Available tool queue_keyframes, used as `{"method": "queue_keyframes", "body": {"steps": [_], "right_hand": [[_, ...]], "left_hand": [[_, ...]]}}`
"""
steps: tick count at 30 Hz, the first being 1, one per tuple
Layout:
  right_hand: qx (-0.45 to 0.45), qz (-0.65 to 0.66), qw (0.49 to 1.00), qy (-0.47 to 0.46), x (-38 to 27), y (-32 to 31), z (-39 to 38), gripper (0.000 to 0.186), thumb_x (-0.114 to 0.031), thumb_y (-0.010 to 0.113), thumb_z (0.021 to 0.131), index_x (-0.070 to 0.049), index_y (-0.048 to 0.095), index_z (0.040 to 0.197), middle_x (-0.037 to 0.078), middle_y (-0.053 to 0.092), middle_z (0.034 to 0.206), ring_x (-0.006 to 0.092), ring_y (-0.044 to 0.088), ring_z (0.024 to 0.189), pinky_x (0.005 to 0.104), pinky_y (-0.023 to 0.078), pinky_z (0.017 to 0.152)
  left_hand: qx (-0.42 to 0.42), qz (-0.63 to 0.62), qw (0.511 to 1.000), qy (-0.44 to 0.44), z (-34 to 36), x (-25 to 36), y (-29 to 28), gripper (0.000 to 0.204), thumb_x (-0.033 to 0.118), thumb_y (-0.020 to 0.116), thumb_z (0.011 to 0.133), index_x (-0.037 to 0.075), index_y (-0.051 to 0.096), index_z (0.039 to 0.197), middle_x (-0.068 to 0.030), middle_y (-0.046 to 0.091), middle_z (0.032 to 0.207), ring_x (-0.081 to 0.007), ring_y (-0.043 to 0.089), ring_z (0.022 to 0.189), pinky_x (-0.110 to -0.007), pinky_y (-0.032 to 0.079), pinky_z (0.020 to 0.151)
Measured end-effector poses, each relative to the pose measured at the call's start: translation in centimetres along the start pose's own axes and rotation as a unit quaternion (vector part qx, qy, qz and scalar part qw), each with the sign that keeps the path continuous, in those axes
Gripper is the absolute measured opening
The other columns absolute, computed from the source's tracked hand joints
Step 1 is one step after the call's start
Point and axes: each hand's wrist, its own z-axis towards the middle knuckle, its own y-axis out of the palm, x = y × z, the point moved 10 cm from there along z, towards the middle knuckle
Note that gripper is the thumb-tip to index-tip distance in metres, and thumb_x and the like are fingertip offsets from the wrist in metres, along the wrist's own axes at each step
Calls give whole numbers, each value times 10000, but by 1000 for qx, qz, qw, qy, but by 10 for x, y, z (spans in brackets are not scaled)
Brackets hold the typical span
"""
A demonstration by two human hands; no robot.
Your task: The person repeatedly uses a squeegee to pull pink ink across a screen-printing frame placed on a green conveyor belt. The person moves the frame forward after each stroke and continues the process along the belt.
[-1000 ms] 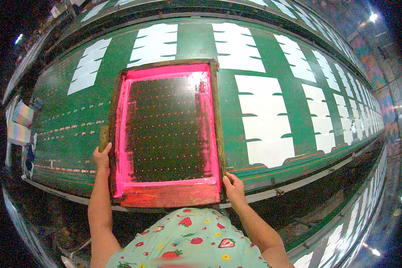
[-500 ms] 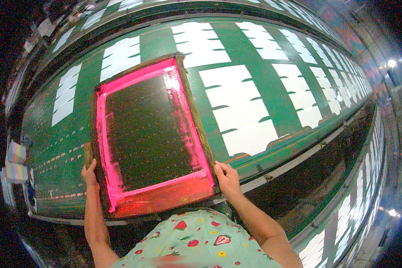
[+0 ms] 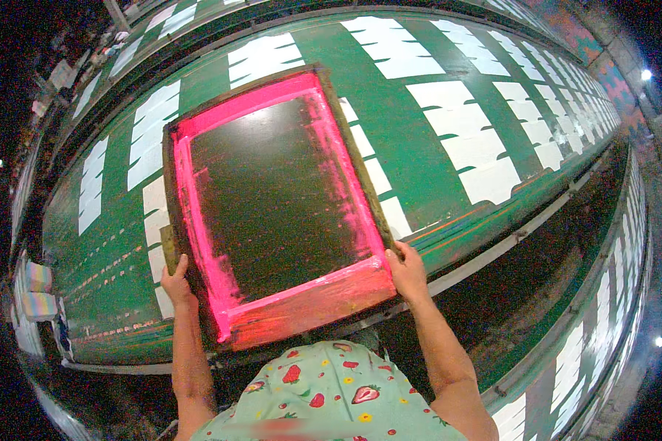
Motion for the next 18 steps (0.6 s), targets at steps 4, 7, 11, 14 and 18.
{"method": "queue_keyframes", "body": {"steps": [4, 7, 11, 14, 18], "right_hand": [[-3, 37, 999, 22, 34, -58, 27, 408, -249, 732, 1058, 9, 727, 1374, 183, 763, 1268, 274, 725, 1133, 406, 557, 1013], [32, 39, 998, 27, 47, -96, 41, 397, -227, 729, 1062, 21, 726, 1373, 187, 763, 1287, 272, 725, 1151, 405, 557, 1028], [24, 50, 998, 13, 55, -126, 59, 412, -208, 735, 1059, 29, 716, 1396, 193, 766, 1307, 277, 727, 1171, 407, 560, 1046], [35, 19, 999, 4, 63, -142, 66, 416, -216, 738, 1059, 34, 723, 1391, 186, 777, 1303, 273, 729, 1178, 402, 558, 1052], [4, 23, 999, -23, 62, -148, 72, 398, -180, 712, 1075, 28, 720, 1414, 183, 774, 1341, 262, 724, 1215, 399, 549, 1083]], "left_hand": [[-4, -6, 1000, -5, -44, -12, 66, 363, 56, 855, 957, -23, 724, 1287, -84, 780, 1161, -217, 733, 1001, -379, 591, 940], [3, 3, 1000, -1, -67, -19, 98, 359, 88, 886, 939, -14, 728, 1244, -68, 772, 1130, -199, 718, 989, -367, 581, 929], [6, 0, 1000, -8, -86, -25, 126, 330, 110, 902, 934, -1, 733, 1196, -44, 763, 1075, -172, 703, 956, -349, 567, 896], [8, 19, 1000, -3, -95, -26, 136, 338, 103, 892, 941, -11, 739, 1221, -51, 771, 1094, -171, 706, 962, -345, 563, 899], [10, 24, 1000, -6, -97, -31, 141, 392, 128, 911, 920, -22, 738, 1239, -83, 788, 1130, -197, 710, 964, -364, 567, 910]]}}
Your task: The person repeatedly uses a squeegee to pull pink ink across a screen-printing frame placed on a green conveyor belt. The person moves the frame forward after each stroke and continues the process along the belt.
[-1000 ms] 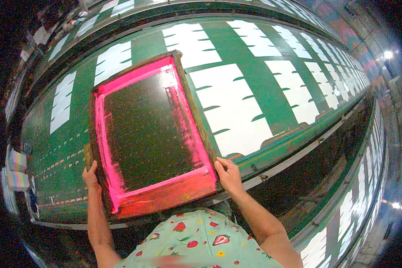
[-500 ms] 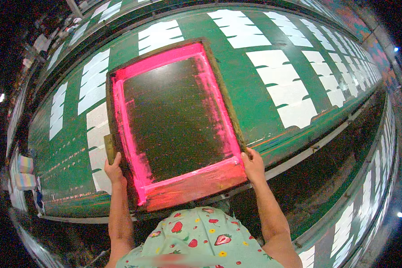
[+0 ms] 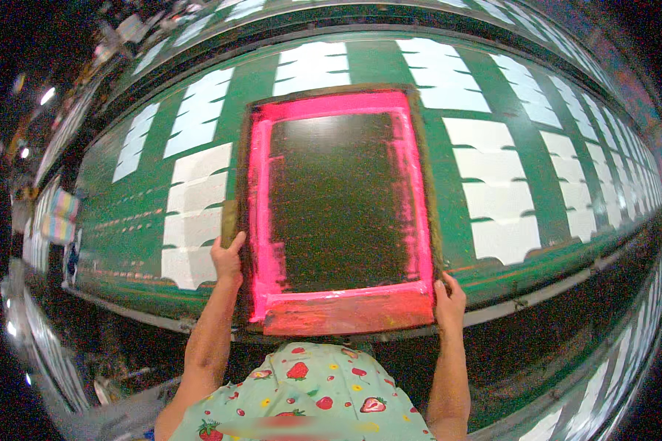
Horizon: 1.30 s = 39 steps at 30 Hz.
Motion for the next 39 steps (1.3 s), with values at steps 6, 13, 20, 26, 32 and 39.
{"method": "queue_keyframes", "body": {"steps": [6, 13, 20, 26, 32, 39], "right_hand": [[38, -139, 983, -116, -66, -4, -30, 432, -121, 735, 1015, 42, 691, 1413, 201, 736, 1346, 374, 678, 1261, 485, 497, 1139], [-277, -231, 839, -408, -165, 114, -155, 586, -158, 887, 805, -104, 734, 1369, 185, 685, 1400, 432, 632, 1336, 542, 504, 1153], [-247, -333, 774, -479, -201, 158, -172, 468, -34, 720, 811, -99, 765, 1272, 120, 746, 1261, 364, 720, 1158, 518, 570, 1021], [-240, -403, 753, -462, -211, 206, -154, 449, -54, 746, 812, -112, 779, 1255, 143, 770, 1182, 374, 745, 1096, 504, 608, 925], [-271, -435, 751, -416, -203, 199, -160, 381, -102, 744, 864, -132, 785, 1241, 124, 776, 1149, 363, 752, 1055, 502, 618, 880], [-174, -405, 763, -473, -196, 201, -185, 450, -119, 696, 889, -145, 775, 1331, 100, 773, 1254, 314, 747, 1153, 469, 597, 1009]], "left_hand": [[11, 52, 998, 29, 3, 0, 3, 398, 192, 928, 908, -38, 754, 1183, -130, 809, 1080, -231, 730, 955, -399, 577, 901], [34, 154, 987, 34, 2, 0, 1, 442, 249, 939, 880, -55, 759, 1144, -182, 806, 1088, -297, 751, 965, -436, 584, 899], [46, 183, 982, 23, 7, -9, -2, 455, 265, 938, 873, -47, 756, 1148, -172, 804, 1026, -283, 752, 899, -419, 595, 869], [59, 205, 972, 95, 7, -3, -1, 600, 425, 824, 970, -31, 692, 1337, -275, 734, 1287, -454, 690, 1214, -515, 538, 1053], [33, 182, 972, 148, 9, -3, 4, 569, 366, 626, 1117, -28, 602, 1527, -304, 633, 1489, -466, 580, 1416, -516, 451, 1210], [12, 139, 982, 128, 8, -3, 4, 549, 304, 631, 1122, -24, 582, 1559, -294, 618, 1551, -455, 573, 1457, -509, 440, 1233]]}}
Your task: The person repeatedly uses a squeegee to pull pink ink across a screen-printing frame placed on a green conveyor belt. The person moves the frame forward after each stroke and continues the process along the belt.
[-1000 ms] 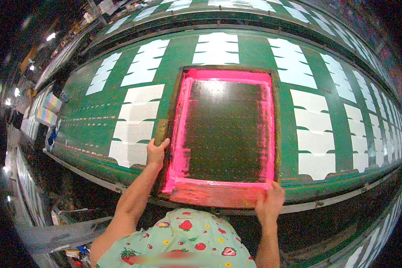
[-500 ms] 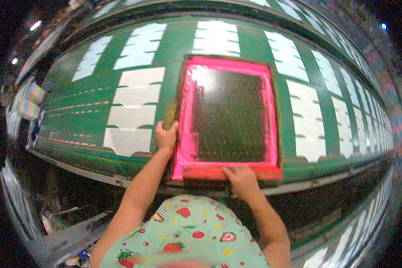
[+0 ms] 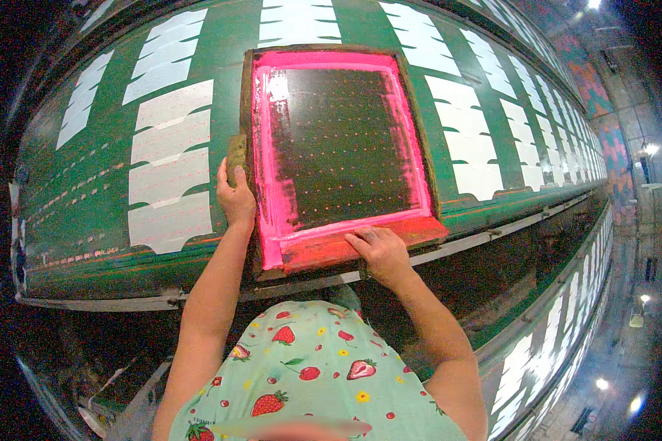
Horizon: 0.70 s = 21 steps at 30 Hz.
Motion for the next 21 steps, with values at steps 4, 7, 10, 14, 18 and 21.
{"method": "queue_keyframes", "body": {"steps": [4, 7, 10, 14, 18, 21], "right_hand": [[51, -14, 998, -26, 15, 3, 28, 448, -119, 691, 885, -137, 772, 1325, 104, 763, 1243, 315, 746, 1153, 475, 593, 1012], [78, -25, 996, -43, 37, 5, 71, 451, -121, 684, 888, -136, 767, 1331, 107, 760, 1236, 317, 748, 1142, 480, 589, 1012], [87, -40, 994, -48, 69, 8, 127, 464, -93, 691, 868, -133, 761, 1325, 119, 761, 1204, 336, 745, 1101, 487, 583, 987], [101, -22, 993, -53, 121, 14, 209, 487, -8, 691, 829, -123, 764, 1297, 134, 758, 1181, 360, 735, 1080, 493, 572, 961], [108, -50, 991, -53, 171, 22, 287, 443, -14, 683, 849, -129, 772, 1268, 140, 755, 1163, 364, 738, 1080, 501, 580, 943], [135, -76, 985, -71, 203, 23, 339, 352, -77, 666, 895, -147, 771, 1224, 140, 749, 1120, 357, 745, 1065, 506, 593, 899]], "left_hand": [[-15, -35, 999, -10, 2, 1, 3, 547, 274, 634, 1118, -36, 574, 1564, -289, 615, 1559, -444, 569, 1468, -491, 429, 1245], [-16, -16, 1000, -16, 2, 3, 2, 545, 255, 629, 1118, -47, 566, 1567, -284, 611, 1568, -430, 562, 1482, -477, 415, 1261], [-14, -3, 1000, -12, 1, 11, 0, 531, 228, 615, 1127, -55, 558, 1573, -280, 602, 1585, -412, 550, 1501, -465, 398, 1276], [-19, -3, 1000, -20, -1, 18, -1, 510, 187, 603, 1135, -58, 554, 1579, -269, 600, 1596, -391, 551, 1507, -449, 404, 1269], [-6, 16, 1000, -20, -1, 22, -2, 502, 185, 610, 1131, -55, 568, 1570, -259, 623, 1569, -386, 582, 1471, -452, 433, 1242], [5, 51, 998, -26, -2, 22, -4, 493, 188, 615, 1129, -46, 583, 1563, -251, 642, 1543, -387, 598, 1448, -457, 444, 1230]]}}
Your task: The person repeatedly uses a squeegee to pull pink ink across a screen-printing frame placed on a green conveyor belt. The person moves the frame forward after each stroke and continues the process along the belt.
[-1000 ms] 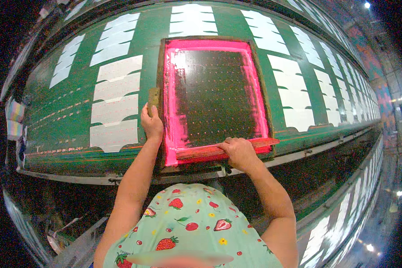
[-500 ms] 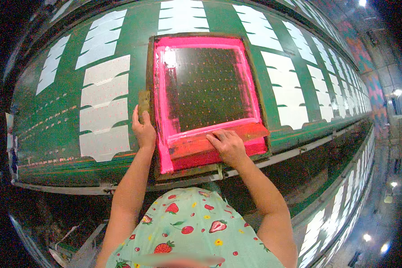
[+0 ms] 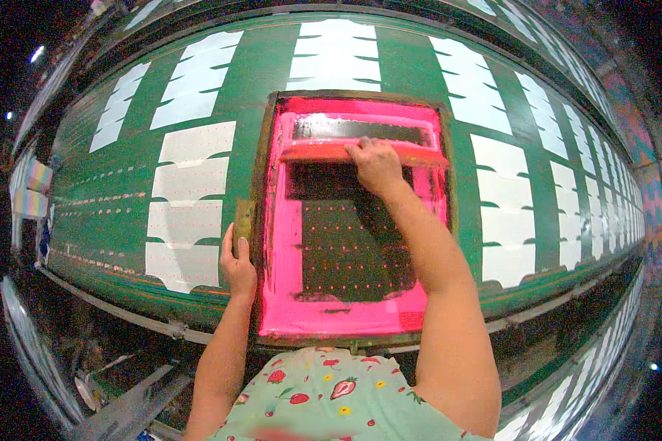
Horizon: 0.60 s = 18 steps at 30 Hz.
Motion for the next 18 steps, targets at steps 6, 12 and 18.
{"method": "queue_keyframes", "body": {"steps": [6, 12, 18], "right_hand": [[-84, 2, 996, 17, 62, 32, 81, 347, -101, 678, 907, -176, 784, 1229, 160, 771, 1136, 383, 776, 1055, 538, 624, 898], [-116, 38, 992, 45, 93, 34, 114, 328, -95, 672, 924, -156, 781, 1227, 172, 805, 1167, 390, 777, 1120, 555, 628, 940], [-141, 16, 989, 27, 95, 40, 112, 271, -115, 659, 915, -116, 771, 1162, 188, 806, 1144, 411, 782, 1094, 564, 632, 932]], "left_hand": [[24, 33, 999, -9, -4, -1, -2, 483, 211, 624, 1128, -28, 610, 1548, -234, 663, 1516, -376, 616, 1417, -459, 458, 1211], [30, 52, 998, -12, -4, -2, -4, 492, 249, 635, 1127, -34, 624, 1530, -232, 678, 1485, -375, 630, 1386, -456, 464, 1199], [26, 39, 999, -16, -4, -6, -3, 492, 243, 631, 1125, -44, 622, 1525, -236, 674, 1489, -371, 628, 1390, -455, 463, 1201]]}}
